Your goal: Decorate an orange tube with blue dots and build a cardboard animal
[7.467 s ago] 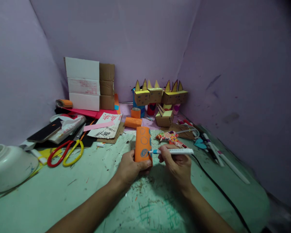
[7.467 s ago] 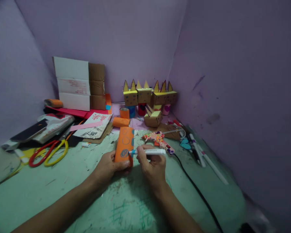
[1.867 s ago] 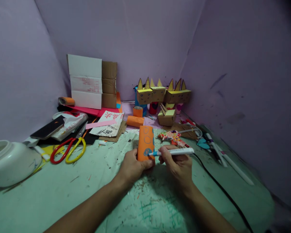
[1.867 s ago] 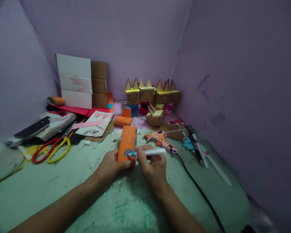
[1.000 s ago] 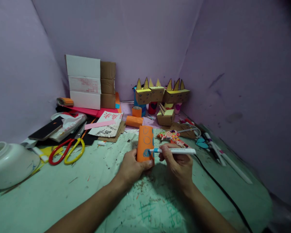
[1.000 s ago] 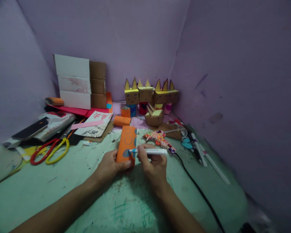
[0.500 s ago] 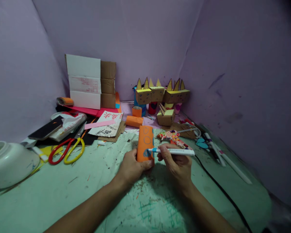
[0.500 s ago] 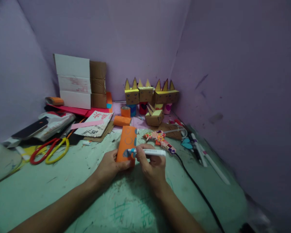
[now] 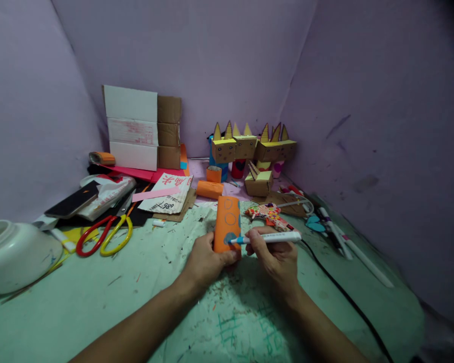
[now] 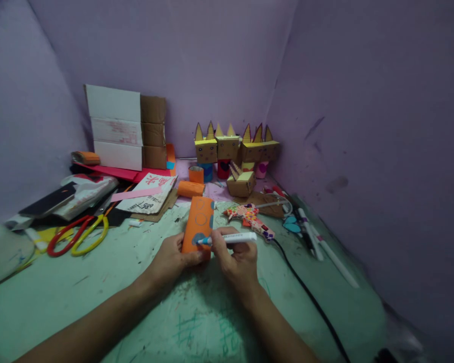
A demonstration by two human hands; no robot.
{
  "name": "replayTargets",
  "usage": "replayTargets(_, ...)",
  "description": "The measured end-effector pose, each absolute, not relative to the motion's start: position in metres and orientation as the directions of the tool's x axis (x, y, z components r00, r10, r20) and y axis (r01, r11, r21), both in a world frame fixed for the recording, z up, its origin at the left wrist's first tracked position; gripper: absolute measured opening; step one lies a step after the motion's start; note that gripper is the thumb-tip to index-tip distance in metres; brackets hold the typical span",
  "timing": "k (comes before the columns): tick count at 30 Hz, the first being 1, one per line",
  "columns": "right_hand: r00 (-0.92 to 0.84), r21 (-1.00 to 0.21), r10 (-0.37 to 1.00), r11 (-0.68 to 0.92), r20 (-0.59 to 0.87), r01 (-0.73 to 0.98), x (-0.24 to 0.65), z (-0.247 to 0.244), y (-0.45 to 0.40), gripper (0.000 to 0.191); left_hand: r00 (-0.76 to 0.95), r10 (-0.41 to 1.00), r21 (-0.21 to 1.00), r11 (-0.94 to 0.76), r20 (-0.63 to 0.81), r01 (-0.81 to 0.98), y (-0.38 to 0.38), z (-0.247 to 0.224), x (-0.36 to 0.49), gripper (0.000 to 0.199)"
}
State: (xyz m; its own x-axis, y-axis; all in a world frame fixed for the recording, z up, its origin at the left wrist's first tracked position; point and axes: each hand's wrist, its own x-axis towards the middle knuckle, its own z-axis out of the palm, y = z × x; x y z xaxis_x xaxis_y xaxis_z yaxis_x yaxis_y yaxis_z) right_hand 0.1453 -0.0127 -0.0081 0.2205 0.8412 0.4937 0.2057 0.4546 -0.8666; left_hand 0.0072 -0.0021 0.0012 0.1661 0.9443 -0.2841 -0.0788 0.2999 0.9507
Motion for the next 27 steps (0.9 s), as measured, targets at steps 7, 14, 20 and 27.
replayTargets(7, 0.252, -0.859, 0.823, 0.467, 0.509, 0.21, 0.1485, -0.0144, -0.01, 0.02, 0.154, 0.946, 0.953, 0.297, -0.285, -0.062, -0.002, 0.0026, 0.0064, 0.035)
replayTargets(14, 0.236, -0.865, 0.835, 0.456, 0.497, 0.211, 0.1482, -0.0157, -0.011, 0.021, 0.169, 0.948, 0.957, 0.283, -0.269, -0.064, -0.002, 0.0008, 0.0059, 0.035)
replayTargets(20, 0.207, -0.867, 0.846, 0.453, 0.491, 0.207, 0.1465, -0.0114, -0.0126, 0.022, 0.168, 0.946, 0.952, 0.295, -0.279, -0.082, -0.0016, -0.0007, 0.0061, 0.037)
replayTargets(27, 0.257, -0.849, 0.813, 0.465, 0.522, 0.253, 0.1481, -0.0086, -0.0116, 0.022, 0.17, 0.945, 0.95, 0.298, -0.28, -0.093, -0.0021, 0.001, 0.0062, 0.034)
